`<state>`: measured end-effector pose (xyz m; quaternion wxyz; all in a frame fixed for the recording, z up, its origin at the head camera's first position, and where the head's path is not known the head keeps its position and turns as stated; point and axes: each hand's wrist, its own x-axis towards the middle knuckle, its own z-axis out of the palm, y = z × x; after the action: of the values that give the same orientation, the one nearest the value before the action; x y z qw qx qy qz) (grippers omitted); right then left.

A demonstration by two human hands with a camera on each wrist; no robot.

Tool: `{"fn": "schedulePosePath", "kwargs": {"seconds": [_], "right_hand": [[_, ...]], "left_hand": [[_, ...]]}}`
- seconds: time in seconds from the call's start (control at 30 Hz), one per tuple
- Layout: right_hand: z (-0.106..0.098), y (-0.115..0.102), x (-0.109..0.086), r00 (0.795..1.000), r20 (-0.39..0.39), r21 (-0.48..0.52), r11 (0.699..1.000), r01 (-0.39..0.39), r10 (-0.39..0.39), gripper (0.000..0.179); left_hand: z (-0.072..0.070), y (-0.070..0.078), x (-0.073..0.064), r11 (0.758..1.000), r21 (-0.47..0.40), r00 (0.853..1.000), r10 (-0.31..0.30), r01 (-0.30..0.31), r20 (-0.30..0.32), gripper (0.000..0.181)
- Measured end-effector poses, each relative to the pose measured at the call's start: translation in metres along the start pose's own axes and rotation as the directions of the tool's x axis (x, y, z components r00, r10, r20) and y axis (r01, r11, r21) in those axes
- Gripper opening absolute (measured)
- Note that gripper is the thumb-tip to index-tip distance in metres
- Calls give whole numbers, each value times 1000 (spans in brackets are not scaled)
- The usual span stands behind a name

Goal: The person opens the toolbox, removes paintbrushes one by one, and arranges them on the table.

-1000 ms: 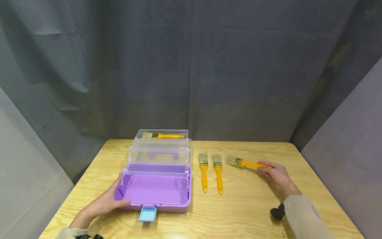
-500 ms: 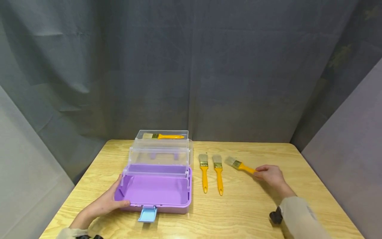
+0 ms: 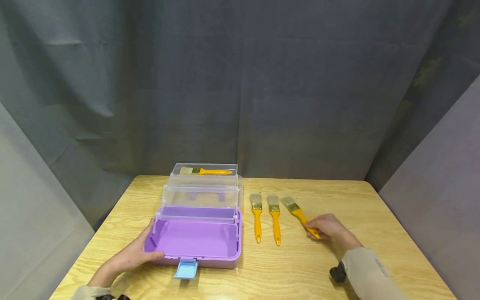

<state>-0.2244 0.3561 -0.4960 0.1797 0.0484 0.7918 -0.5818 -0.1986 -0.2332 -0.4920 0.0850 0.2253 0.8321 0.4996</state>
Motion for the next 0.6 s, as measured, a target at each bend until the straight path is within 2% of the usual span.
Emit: {"fn": "schedulePosePath", "kwargs": {"seconds": [0.2,0.47,0.6], "right_hand": [[11,-6,3,997,61,49,997,-52,49,39],[23,-6,10,994,45,139,985,-100,95,36],[27,-5,12,993,61,178,978,-110,100,33]], "left_hand": [[0,1,0,1000,17,1000,-8,8,-3,118],[-1,3,-1,999,28,1000,-25,25,0,117],[-1,3,-1,999,31,1000,-26,26,2,117]]}}
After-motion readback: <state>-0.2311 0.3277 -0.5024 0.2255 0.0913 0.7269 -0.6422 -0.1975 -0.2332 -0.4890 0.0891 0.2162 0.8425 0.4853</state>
